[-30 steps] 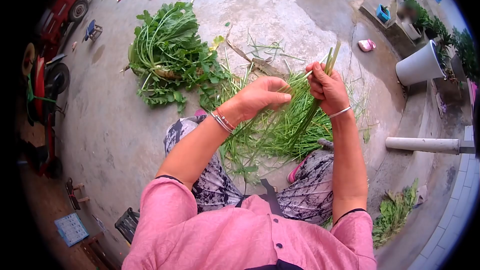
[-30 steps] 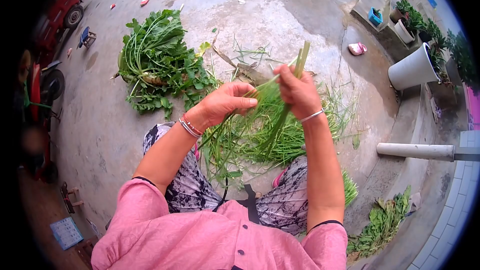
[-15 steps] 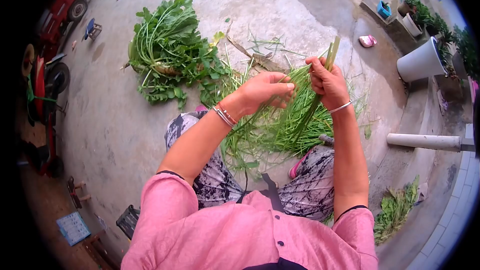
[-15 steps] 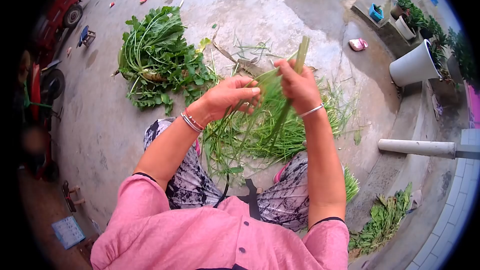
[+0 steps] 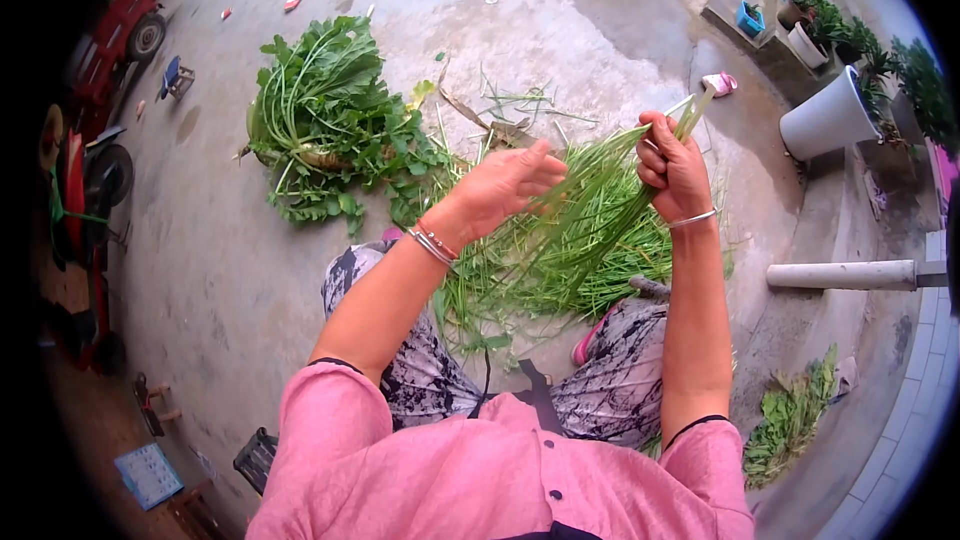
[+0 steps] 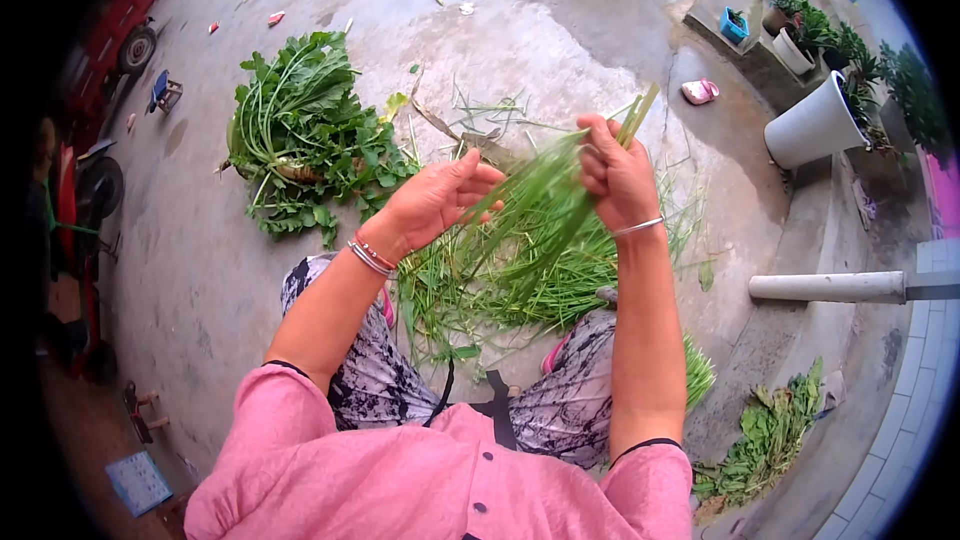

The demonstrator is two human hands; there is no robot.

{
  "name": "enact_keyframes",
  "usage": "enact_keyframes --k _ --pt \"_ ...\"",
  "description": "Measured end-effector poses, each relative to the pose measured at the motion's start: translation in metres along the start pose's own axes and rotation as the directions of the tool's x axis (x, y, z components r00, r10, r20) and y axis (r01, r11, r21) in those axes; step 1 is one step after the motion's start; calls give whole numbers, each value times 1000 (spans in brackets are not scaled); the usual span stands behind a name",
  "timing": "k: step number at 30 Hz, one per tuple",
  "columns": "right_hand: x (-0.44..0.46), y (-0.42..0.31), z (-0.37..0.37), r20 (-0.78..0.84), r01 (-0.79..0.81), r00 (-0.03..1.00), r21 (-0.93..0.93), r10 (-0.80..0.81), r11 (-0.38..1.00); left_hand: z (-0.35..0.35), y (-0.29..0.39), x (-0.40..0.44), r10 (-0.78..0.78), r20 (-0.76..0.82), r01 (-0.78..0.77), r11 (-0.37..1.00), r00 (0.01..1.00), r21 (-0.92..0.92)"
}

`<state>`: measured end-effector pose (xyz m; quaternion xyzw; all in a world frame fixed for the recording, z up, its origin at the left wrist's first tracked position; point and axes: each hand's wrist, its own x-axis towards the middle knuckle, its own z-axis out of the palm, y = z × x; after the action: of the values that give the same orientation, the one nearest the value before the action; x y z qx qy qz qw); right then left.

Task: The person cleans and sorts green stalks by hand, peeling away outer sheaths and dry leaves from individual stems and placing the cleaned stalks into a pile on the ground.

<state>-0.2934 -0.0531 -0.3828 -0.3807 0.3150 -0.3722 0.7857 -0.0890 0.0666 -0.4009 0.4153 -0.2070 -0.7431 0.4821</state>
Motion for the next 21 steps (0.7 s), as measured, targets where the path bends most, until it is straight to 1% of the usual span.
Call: enact_keyframes --k 2,3,4,6,7,8,9,10,12,13,14,15,16,18,19,20,21 --pt "0 -2 -2 22 10 1000 16 -11 1000 -13 3 5 172 -152 -139 968 973 207" --pt "-1 -4 -1 2 19 1000 47 -19 999 -24 5 6 244 -148 -210 955 958 210" --pt "-3 -6 -1 -19 27 999 77 -25 997 -33 7 8 349 -138 -308 917 927 252" --pt "-5 -10 -2 -20 55 998 112 -53 992 -45 16 9 444 -182 -366 864 877 345" --pt "-5 -12 -2 -22 81 997 148 -78 986 -50 21 8 444 -182 -366 864 877 345" --pt "-6 -14 -2 -24 80 997 148 -78 986 -54 27 7 495 -208 -380 824 844 420" --pt "-7 -17 -2 -45 114 993 178 -108 977 -56 30 6 545 -229 -386 780 807 493" --pt "-7 -18 -4 -69 146 989 207 -134 967 -54 33 3 558 -260 -368 765 788 529" --pt "-5 -20 -14 -80 170 985 229 -156 958 -61 35 4 539 -262 -313 749 800 584" --pt "-4 -20 -19 -65 192 981 268 -181 944 -62 35 6 536 -264 -311 751 802 582" --pt "-4 -21 -24 -53 211 977 307 -205 928 -63 34 7 536 -252 -272 713 806 646" --pt "-2 -22 -28 9 204 975 355 -221 912 -64 32 8 536 -240 -232 668 809 707" --pt "-2 -23 -30 8 201 976 355 -218 913 -65 30 8 534 -243 -231 670 810 706" --pt "-1 -25 -33 25 208 970 433 -242 877 -63 25 9 663 -79 -211 347 745 914" --pt "-2 -27 -32 19 198 972 469 -234 861 -58 26 5 640 -110 -141 329 761 934" --pt "-2 -27 -34 19 196 973 468 -231 862 -56 24 5 639 -113 -140 332 761 933" --pt "-1 -28 -37 61 183 967 508 -247 842 -54 23 6 630 -99 -150 331 770 932"
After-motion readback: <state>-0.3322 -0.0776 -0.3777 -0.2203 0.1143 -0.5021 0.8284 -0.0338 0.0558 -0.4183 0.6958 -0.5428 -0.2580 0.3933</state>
